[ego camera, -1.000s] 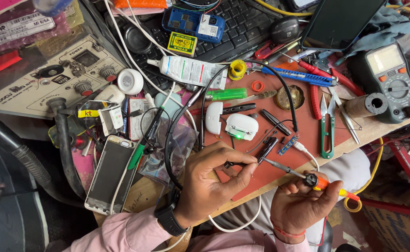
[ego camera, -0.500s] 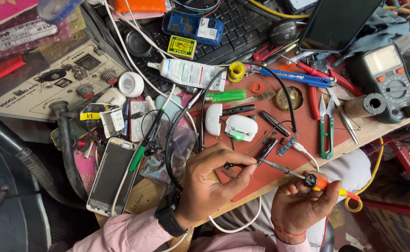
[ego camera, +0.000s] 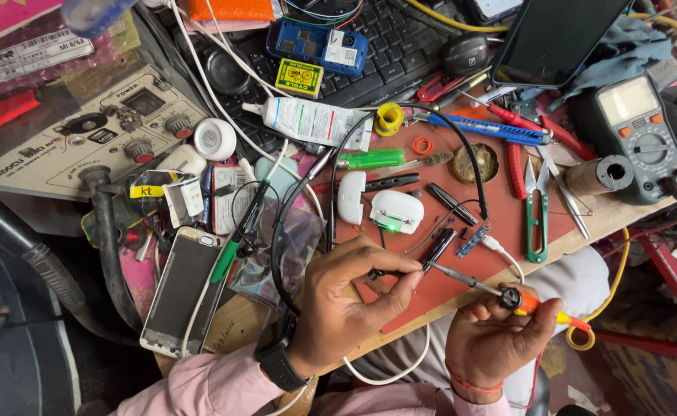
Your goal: The person sits at a cluttered repair workbench and solders a small blue circuit board connected to a USB cable. They strip and position wires with pliers, pick up a soldering iron, and apply the iron to the board's contacts while holding components steady by hand.
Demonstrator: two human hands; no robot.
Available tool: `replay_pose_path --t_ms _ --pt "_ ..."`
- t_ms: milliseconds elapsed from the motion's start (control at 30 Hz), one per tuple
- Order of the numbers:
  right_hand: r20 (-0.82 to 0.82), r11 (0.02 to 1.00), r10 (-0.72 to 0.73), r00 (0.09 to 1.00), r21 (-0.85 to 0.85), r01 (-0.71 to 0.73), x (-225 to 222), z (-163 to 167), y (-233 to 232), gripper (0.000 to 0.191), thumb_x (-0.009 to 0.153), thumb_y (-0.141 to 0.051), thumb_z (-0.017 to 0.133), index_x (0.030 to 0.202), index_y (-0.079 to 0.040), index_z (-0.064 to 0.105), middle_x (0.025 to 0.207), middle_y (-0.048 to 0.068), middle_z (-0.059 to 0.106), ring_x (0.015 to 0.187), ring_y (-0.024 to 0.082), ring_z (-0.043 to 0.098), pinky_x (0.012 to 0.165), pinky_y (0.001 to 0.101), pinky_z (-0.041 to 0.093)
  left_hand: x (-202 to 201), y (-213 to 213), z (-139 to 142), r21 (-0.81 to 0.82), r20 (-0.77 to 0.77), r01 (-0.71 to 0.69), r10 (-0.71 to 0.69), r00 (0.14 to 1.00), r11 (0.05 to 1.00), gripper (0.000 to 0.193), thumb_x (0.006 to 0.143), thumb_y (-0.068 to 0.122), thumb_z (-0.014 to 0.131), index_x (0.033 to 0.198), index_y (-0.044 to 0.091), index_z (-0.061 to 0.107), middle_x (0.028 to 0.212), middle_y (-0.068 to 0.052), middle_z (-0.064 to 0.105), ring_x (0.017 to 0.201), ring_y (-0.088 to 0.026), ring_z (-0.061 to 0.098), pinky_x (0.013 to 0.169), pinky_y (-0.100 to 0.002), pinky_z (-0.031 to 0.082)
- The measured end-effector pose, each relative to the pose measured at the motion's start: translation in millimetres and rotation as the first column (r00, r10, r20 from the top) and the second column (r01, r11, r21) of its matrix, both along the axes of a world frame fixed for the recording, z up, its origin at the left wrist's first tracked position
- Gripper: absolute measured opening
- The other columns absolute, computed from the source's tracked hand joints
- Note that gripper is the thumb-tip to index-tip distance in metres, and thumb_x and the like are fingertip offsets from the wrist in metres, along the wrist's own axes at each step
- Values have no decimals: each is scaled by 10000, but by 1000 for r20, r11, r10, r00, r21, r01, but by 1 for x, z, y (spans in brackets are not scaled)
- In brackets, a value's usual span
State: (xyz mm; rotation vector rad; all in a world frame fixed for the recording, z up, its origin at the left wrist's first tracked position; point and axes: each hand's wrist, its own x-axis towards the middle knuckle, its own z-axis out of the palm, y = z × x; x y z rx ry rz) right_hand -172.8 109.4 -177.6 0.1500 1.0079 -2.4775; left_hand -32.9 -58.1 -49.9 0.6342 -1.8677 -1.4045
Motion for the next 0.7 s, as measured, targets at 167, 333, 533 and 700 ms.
replay_pose_path --t_ms 167,333,533,700 --pt "15 999 4 1000 -32 -3 -1 -1 -1 511 1174 -513 527 961 -69 664 793 -13 638 673 106 545 593 239 445 0 0 0 5 -2 3 -3 1000 1000 143 894 43 804 1020 78 747 939 -8 733 760 -78 702 656 -204 579" --pt "3 999 21 1000 -25 -21 0 0 -1 522 1174 -517 523 966 -61 669 784 -13 639 660 110 543 596 232 445 0 -1 -1 -10 6 -4 4 1000 1000 139 893 41 806 1012 79 745 946 -9 741 758 -80 704 645 -201 576" --pt "3 1000 10 1000 -21 -10 0 0 -2 524 1176 -516 520 963 -61 669 786 -12 639 659 110 540 599 237 442 -1 -2 -1 -7 3 7 -7 1000 1000 143 894 43 808 1018 79 746 936 -11 735 744 -82 701 641 -203 572" --pt "-11 1000 12 1000 -13 -12 0 1 -2 527 1176 -515 526 956 -59 671 776 -14 638 659 107 541 594 229 439 -1 -2 -1 3 15 7 -7 1000 1000 144 893 50 811 1018 81 747 916 -13 725 728 -83 697 635 -206 570"
